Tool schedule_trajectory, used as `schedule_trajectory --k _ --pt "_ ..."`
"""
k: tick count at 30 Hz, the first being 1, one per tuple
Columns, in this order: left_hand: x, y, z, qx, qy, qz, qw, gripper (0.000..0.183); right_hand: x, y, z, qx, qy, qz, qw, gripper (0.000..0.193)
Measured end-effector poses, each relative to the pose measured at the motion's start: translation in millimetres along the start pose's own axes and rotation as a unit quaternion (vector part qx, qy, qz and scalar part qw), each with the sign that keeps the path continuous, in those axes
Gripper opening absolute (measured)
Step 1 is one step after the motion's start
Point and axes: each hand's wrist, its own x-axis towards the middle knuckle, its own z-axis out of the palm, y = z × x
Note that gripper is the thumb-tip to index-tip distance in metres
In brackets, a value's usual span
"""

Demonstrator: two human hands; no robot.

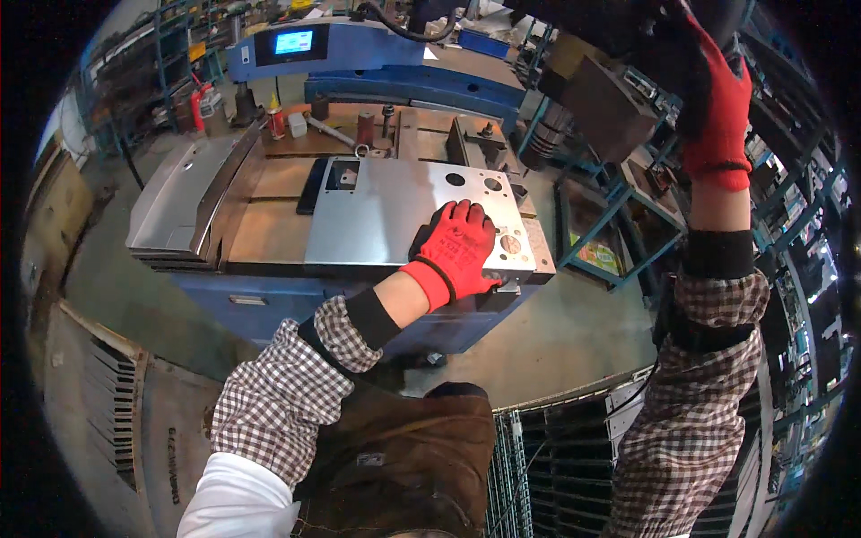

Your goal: Position metal plates on a drilling machine and use a hand-controlled drill press to create holes.

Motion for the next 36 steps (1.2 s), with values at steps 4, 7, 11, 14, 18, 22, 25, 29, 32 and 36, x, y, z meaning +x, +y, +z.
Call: schedule_trajectory --k 4,7,11,14,18,22,25,29,32,36 --pt "-1 -5 0 -0.032 0.029 0.007 0.999 0.083 5 10 -15 -0.144 -0.071 -0.123 0.979 0.046" --pt "0 -6 1 -0.043 0.029 0.004 0.999 0.086 17 0 -11 0.049 -0.066 0.014 0.996 0.046" --pt "0 -6 3 -0.034 0.008 -0.003 0.999 0.089 20 -20 1 0.25 -0.019 0.15 0.956 0.045" --pt "-2 -6 7 -0.036 0.009 -0.005 0.999 0.09 12 -28 7 0.325 0.012 0.207 0.923 0.045" --pt "-2 -6 11 -0.033 0.009 -0.01 0.999 0.09 -8 -42 12 0.39 0.054 0.264 0.881 0.044" --pt "-2 -5 9 -0.03 -0.002 -0.009 0.999 0.091 -35 -54 23 0.405 0.084 0.277 0.867 0.044" --pt "-1 -4 5 -0.026 -0.021 -0.012 0.999 0.091 -57 -52 28 0.269 0.058 0.205 0.939 0.043" --pt "-2 -3 10 -0.02 -0.007 -0.005 1.0 0.091 -77 -38 24 0.263 0.044 0.183 0.946 0.045" --pt "-3 -4 8 -0.018 -0.017 -0.005 1.0 0.09 -81 -45 34 0.145 0.044 0.15 0.977 0.045" --pt "-4 -6 12 -0.009 -0.001 -0.002 1.0 0.091 -76 -38 33 -0.059 0.033 0.045 0.997 0.04"
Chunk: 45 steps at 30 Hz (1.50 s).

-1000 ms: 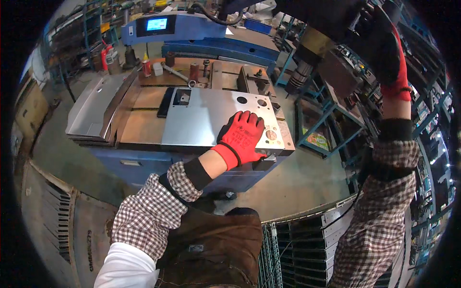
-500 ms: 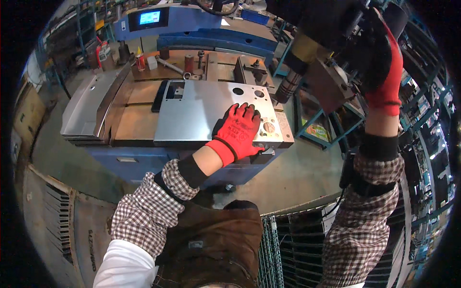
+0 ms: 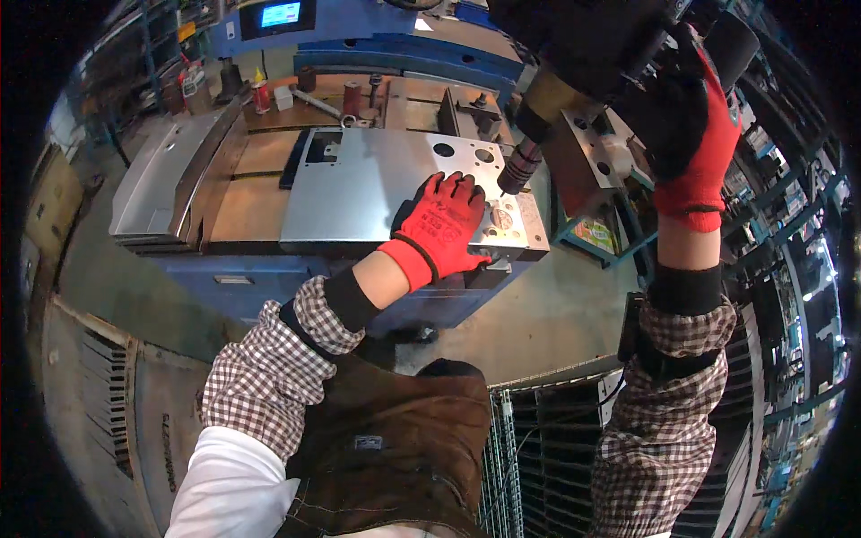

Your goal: Position metal plates on a drilling machine and use a hand-controlled drill press to create holes.

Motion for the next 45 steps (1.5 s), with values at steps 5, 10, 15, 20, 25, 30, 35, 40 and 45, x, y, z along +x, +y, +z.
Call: schedule_trajectory --k 5,10,15,20,25,30,35,40,45 --pt "2 1 -2 0.002 -0.009 -0.003 1.0 0.093 0 4 10 0.275 0.047 0.17 0.945 0.04" --pt "0 1 -2 0.001 -0.014 -0.004 1.0 0.093 -1 8 14 0.411 0.081 0.243 0.875 0.041" --pt "2 2 -2 -0.005 -0.012 -0.002 1.0 0.093 4 5 17 0.436 0.12 0.295 0.841 0.038" --pt "-1 -1 -1 0.005 -0.015 -0.011 1.0 0.092 -6 -9 23 0.445 0.134 0.326 0.824 0.036" --pt "1 1 -1 -0.009 -0.012 -0.006 1.0 0.091 -8 2 19 0.464 0.105 0.302 0.826 0.037" --pt "0 2 0 -0.003 -0.005 -0.003 1.0 0.091 -6 13 13 0.441 0.085 0.311 0.837 0.037" --pt "0 1 -3 -0.009 -0.015 -0.007 1.0 0.091 -13 26 7 0.242 -0.005 0.16 0.957 0.036" --pt "0 1 -1 -0.001 0.0 -0.002 1.0 0.09 -12 26 9 0.238 -0.001 0.113 0.965 0.038" --pt "0 1 -1 -0.005 0.011 0.007 1.0 0.09 -14 19 8 0.35 -0.011 0.19 0.917 0.039"
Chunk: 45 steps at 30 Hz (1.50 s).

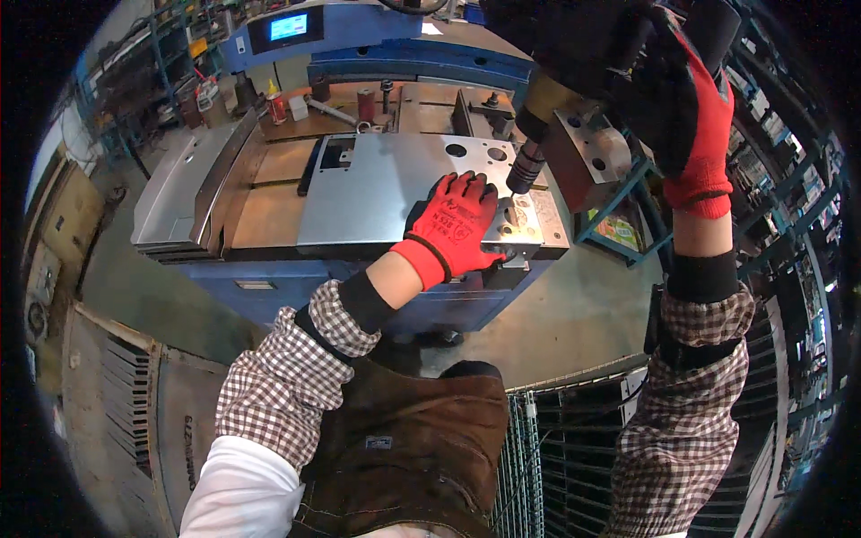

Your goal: Position metal plates on a drilling machine and use a hand-controlled drill press to create holes.

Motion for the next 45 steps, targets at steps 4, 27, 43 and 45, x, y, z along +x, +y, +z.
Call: schedule_trajectory --k 4,27,43,45 --pt "0 -1 1 0.006 -0.003 -0.004 1.0 0.091 -5 3 8 0.048 0.016 -0.009 0.999 0.047" --pt "2 2 -2 0.023 -0.007 0.003 1.0 0.089 -13 -3 26 0.112 0.08 -0.04 0.99 0.052" --pt "5 3 -2 0.022 -0.013 0.003 1.0 0.09 -11 -3 22 0.234 0.089 0.011 0.968 0.053" --pt "4 2 -2 0.022 -0.016 0.004 1.0 0.091 -13 -3 24 0.249 0.088 0.012 0.964 0.053"
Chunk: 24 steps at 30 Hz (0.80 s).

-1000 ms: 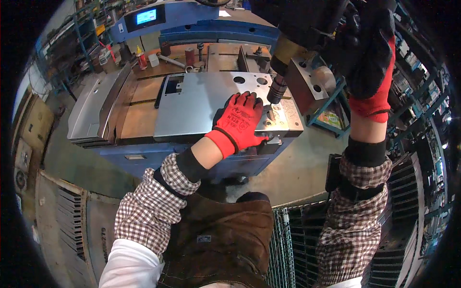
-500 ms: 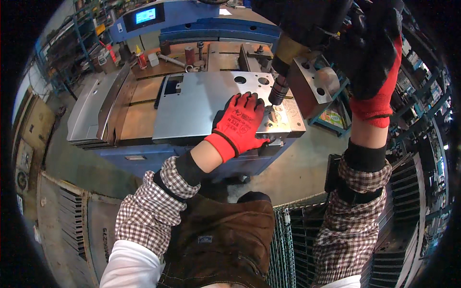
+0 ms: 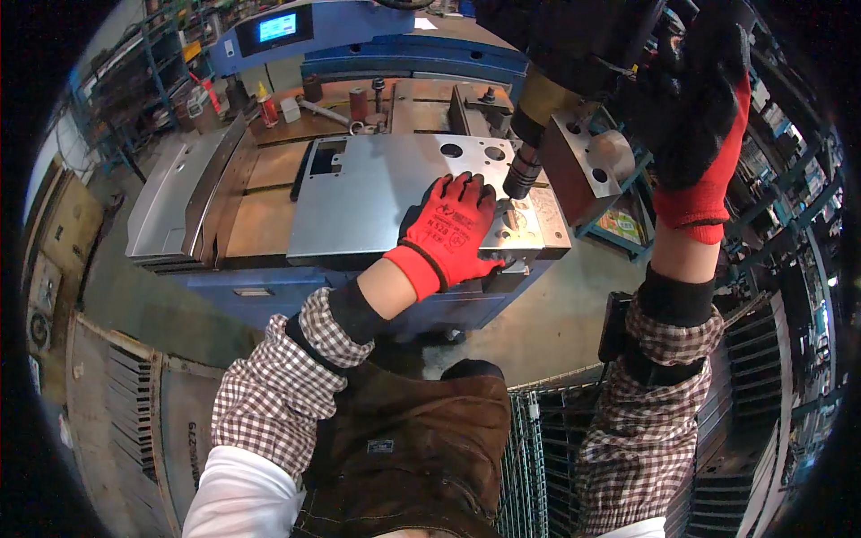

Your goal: Position metal plates on a drilling machine and use a hand-controlled drill press to create holes.

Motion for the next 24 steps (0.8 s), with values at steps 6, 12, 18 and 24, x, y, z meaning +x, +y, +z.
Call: schedule_trajectory --k 6,12,18,24 --pt "7 -9 -11 -0.002 -0.053 0.032 0.998 0.094 -6 0 1 -0.044 -0.012 -0.049 0.998 0.054" --pt "5 -19 -14 -0.01 -0.057 0.061 0.996 0.096 2 -21 23 -0.573 -0.045 -0.345 0.742 0.055" --pt "3 -21 -16 -0.011 -0.072 0.053 0.996 0.096 -2 -25 32 -0.486 -0.073 -0.28 0.824 0.052" --pt "5 -21 -17 -0.01 -0.08 0.055 0.995 0.096 -1 -11 7 -0.157 -0.041 -0.045 0.986 0.051"
